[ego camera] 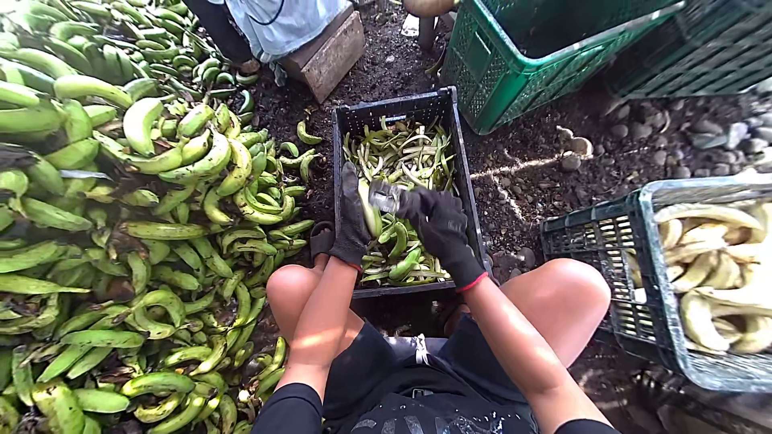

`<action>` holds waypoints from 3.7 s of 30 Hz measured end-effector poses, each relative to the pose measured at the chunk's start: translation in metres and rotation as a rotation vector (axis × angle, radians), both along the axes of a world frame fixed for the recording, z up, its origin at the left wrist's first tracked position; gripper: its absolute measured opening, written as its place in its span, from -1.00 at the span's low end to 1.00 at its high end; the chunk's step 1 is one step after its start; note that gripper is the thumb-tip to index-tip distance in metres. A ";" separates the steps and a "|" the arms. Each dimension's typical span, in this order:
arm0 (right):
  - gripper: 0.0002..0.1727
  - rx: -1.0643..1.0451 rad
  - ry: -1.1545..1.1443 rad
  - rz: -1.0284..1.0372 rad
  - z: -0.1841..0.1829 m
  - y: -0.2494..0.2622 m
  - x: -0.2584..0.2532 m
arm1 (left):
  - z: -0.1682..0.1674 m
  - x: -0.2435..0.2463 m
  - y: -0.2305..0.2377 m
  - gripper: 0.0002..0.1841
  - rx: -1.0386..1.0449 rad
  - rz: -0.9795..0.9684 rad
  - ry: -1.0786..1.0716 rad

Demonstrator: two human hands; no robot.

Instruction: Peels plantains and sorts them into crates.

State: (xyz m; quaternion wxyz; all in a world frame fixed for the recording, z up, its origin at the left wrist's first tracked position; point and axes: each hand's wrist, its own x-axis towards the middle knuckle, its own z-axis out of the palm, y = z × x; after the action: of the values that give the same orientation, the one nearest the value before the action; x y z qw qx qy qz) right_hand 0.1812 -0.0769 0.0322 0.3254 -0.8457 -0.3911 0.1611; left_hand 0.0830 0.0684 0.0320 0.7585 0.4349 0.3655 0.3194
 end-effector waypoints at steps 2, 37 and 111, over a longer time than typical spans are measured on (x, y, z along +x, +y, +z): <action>-0.36 0.155 -0.221 0.039 -0.020 -0.009 -0.013 | -0.001 -0.006 0.003 -0.60 -0.227 0.019 -0.082; -0.35 0.107 -0.186 0.116 0.001 -0.029 -0.020 | 0.021 -0.017 0.003 -0.54 -0.148 -0.058 -0.033; -0.30 0.374 0.664 0.024 -0.027 -0.107 0.037 | 0.012 0.011 -0.022 -0.35 -0.098 -0.351 -0.143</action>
State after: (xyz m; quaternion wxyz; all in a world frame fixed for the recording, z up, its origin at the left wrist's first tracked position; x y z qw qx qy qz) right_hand 0.2186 -0.1842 0.0056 0.5811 -0.6690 -0.2968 0.3559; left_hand 0.0943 0.0460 0.0435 0.8466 0.4309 0.2445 0.1942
